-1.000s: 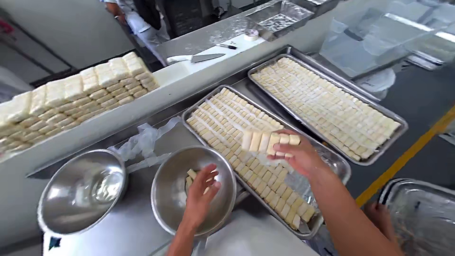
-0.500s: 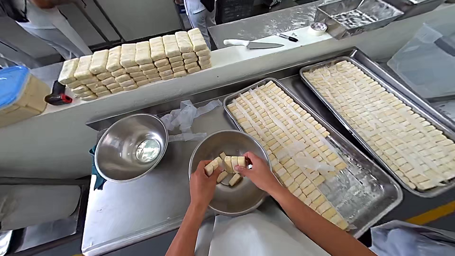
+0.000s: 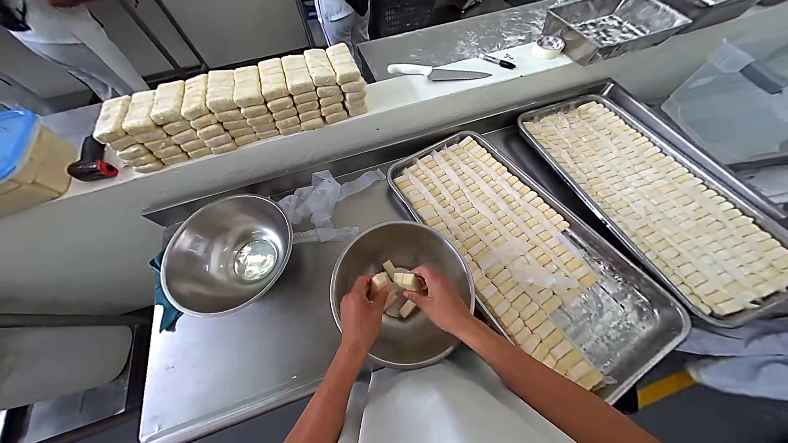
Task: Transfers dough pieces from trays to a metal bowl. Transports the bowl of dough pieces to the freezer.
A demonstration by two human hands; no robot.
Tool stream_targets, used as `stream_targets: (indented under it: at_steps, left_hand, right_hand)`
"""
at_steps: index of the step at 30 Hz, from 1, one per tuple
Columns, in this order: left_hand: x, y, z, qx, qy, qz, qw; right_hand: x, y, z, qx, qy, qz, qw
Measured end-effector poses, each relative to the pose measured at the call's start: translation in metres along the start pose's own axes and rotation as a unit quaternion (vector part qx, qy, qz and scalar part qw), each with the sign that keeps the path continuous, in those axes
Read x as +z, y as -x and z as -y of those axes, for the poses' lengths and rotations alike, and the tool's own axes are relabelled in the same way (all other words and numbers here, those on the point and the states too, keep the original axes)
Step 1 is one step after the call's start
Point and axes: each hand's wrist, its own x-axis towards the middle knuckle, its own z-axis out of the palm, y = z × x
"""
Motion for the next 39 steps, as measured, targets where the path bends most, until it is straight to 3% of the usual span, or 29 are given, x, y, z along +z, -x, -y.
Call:
stream_targets:
  at_steps: [3,7,11,15,18,21,23,25,28,31,33,36,39]
  left_hand:
    - [-0.013,-0.008,0.003,-0.009,0.023,-0.01,1.0]
    - [-0.02,-0.006,0.0,-0.045,0.057,0.132,0.989]
    - [0.002,-0.002,-0.007,-0.019,0.159,0.182,0.97]
    - [0.009,0.0,-0.009,-0.034,0.174,0.135,0.975]
    - [0.01,0.004,-0.014,-0.014,0.11,0.082,0.99]
    - [0.008,0.005,-0.019,-0.008,0.088,0.05,0.995]
    - [0.004,0.003,-0.019,-0.006,0.137,0.042,0.99]
    - [-0.001,-0.001,-0.012,-0.008,0.179,0.031,0.983]
    - [-0.005,-0.007,0.003,0.007,0.145,0.05,0.988]
    - [0.0,-0.006,0.006,0.034,0.071,0.187,0.979]
    - [0.016,-0.003,0.002,0.043,-0.009,0.226,0.973]
    - [0.036,-0.005,0.013,0.054,-0.088,0.188,0.977]
    - [0.034,-0.01,0.022,-0.023,0.0,0.16,0.987]
  right_hand:
    - [-0.003,0.003,-0.008,0.036,-0.086,0.011,0.996]
    - [-0.004,0.009,-0.002,0.058,-0.329,0.053,0.941]
    - [-0.006,0.003,0.007,0.02,-0.241,0.071,0.968]
    - [-0.008,0.005,0.01,-0.024,-0.119,0.048,0.991]
    - [-0.002,0.009,0.01,-0.032,-0.071,-0.001,0.997]
    - [-0.001,0.011,0.01,-0.017,-0.102,-0.026,0.994]
    - [-0.009,0.014,0.015,0.009,-0.231,0.013,0.973]
    - [-0.02,0.017,0.024,0.038,-0.407,0.069,0.91]
    - [-0.033,0.015,0.029,0.064,-0.488,0.106,0.864]
    - [-0.036,0.009,0.043,0.052,-0.42,0.146,0.894]
    - [-0.038,0.01,0.055,0.007,-0.384,0.181,0.905]
    - [-0.056,0.015,0.076,-0.136,-0.372,0.205,0.895]
    - [-0.088,0.014,0.083,-0.217,-0.169,0.064,0.959]
